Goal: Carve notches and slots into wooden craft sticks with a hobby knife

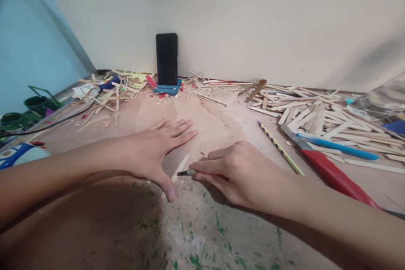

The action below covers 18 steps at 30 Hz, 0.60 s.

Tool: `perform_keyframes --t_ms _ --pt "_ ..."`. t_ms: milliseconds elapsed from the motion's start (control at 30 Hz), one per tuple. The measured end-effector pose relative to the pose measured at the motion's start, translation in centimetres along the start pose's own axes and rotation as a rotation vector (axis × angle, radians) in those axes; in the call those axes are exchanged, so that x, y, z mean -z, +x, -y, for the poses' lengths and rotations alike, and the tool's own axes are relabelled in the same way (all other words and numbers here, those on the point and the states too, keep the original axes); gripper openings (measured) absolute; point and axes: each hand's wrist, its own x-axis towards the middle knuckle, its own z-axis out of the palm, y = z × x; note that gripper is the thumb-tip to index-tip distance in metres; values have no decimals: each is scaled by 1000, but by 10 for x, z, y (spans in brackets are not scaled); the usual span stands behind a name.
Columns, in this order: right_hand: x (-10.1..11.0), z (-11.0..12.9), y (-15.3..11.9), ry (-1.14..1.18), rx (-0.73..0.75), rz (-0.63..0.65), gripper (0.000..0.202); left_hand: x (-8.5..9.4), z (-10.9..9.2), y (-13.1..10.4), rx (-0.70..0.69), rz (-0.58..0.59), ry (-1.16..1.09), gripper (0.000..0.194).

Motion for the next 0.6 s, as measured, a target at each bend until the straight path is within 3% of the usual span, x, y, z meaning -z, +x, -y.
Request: perform_keyframes --t_ms 133,367,600 --pt "0 8 4 -12 -24 8 30 0 0 0 -8 -4 2 158" --pt "5 -5 -5 5 -5 -44 27 -1 1 -2 -19 -31 -21 156" --pt "1 -3 -2 16 20 -18 26 0 0 -1 -11 -21 -30 157"
